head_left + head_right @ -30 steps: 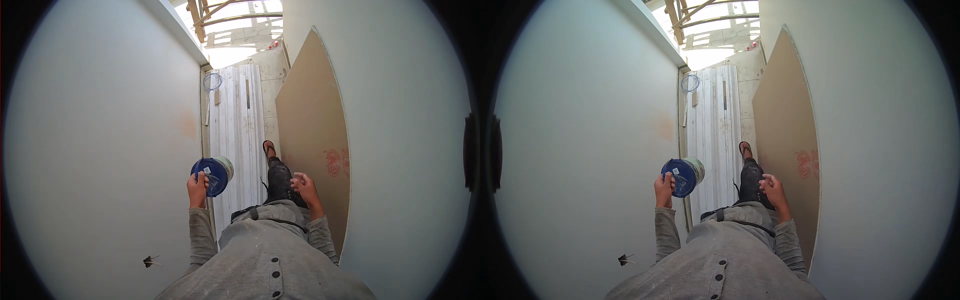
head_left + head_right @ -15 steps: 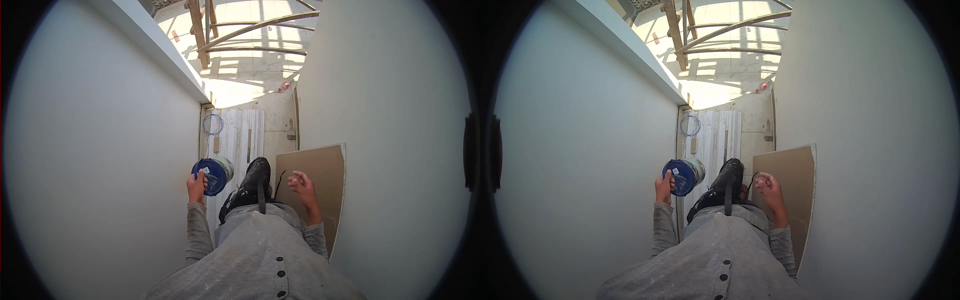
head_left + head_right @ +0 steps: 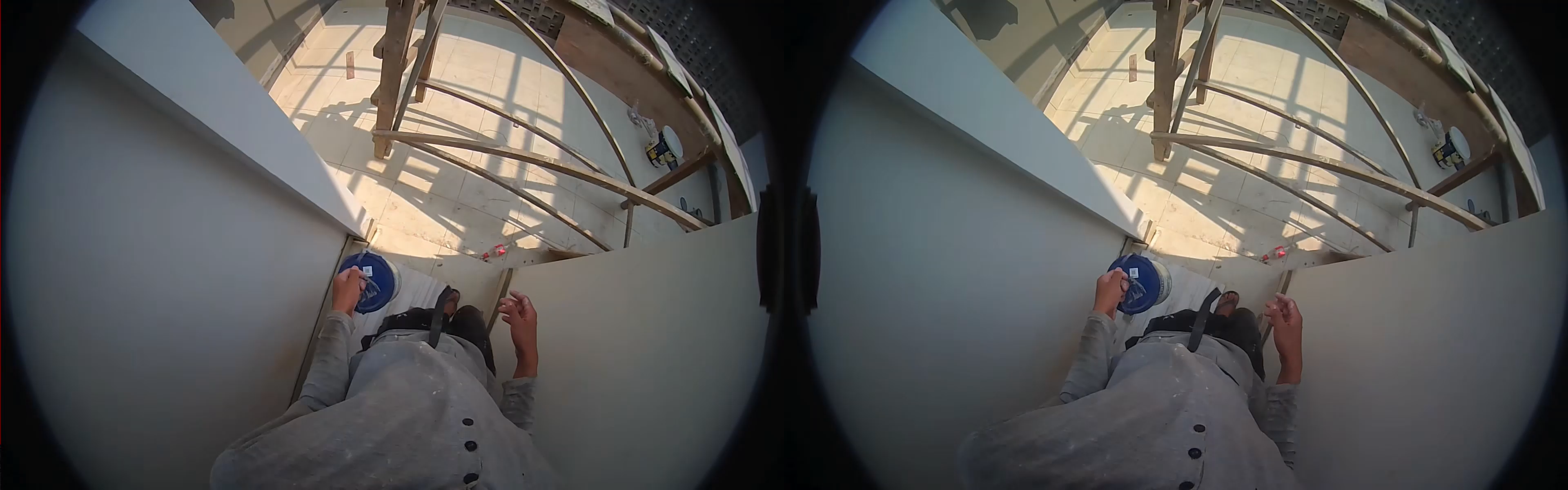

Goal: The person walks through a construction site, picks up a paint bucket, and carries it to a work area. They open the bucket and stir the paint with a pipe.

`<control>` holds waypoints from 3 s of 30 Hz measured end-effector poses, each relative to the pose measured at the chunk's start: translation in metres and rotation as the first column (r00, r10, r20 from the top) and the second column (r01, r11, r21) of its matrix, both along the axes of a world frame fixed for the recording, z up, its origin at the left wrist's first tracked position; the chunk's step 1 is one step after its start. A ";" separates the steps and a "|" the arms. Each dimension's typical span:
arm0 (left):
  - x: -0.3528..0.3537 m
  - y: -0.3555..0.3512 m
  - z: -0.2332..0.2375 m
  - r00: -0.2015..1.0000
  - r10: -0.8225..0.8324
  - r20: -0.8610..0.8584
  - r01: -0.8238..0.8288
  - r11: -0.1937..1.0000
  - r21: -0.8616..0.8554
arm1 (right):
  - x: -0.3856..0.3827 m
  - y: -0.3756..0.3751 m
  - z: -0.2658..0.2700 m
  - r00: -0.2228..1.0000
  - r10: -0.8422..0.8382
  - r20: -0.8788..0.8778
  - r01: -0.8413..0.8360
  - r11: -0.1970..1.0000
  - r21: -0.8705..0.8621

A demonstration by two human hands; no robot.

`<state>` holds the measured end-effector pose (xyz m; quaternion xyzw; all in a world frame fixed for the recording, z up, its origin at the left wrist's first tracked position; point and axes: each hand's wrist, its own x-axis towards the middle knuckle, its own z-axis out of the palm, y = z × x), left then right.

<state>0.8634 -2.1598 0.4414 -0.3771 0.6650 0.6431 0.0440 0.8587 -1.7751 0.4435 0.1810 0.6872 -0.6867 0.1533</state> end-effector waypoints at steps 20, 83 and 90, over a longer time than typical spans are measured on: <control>-0.406 -0.153 0.006 0.787 0.601 -0.135 -0.574 0.795 0.196 | -0.364 -0.039 -0.172 0.871 0.487 -0.066 -0.440 0.833 0.336; -0.782 -0.700 -0.119 0.741 0.557 0.375 -0.597 0.802 -0.011 | -0.892 -0.604 -0.179 0.921 0.386 0.045 -0.386 0.895 0.222; -0.948 -0.696 -0.126 0.820 0.450 0.352 -0.466 0.884 -0.045 | -0.961 -0.583 -0.177 0.942 0.258 0.215 -0.326 0.855 0.403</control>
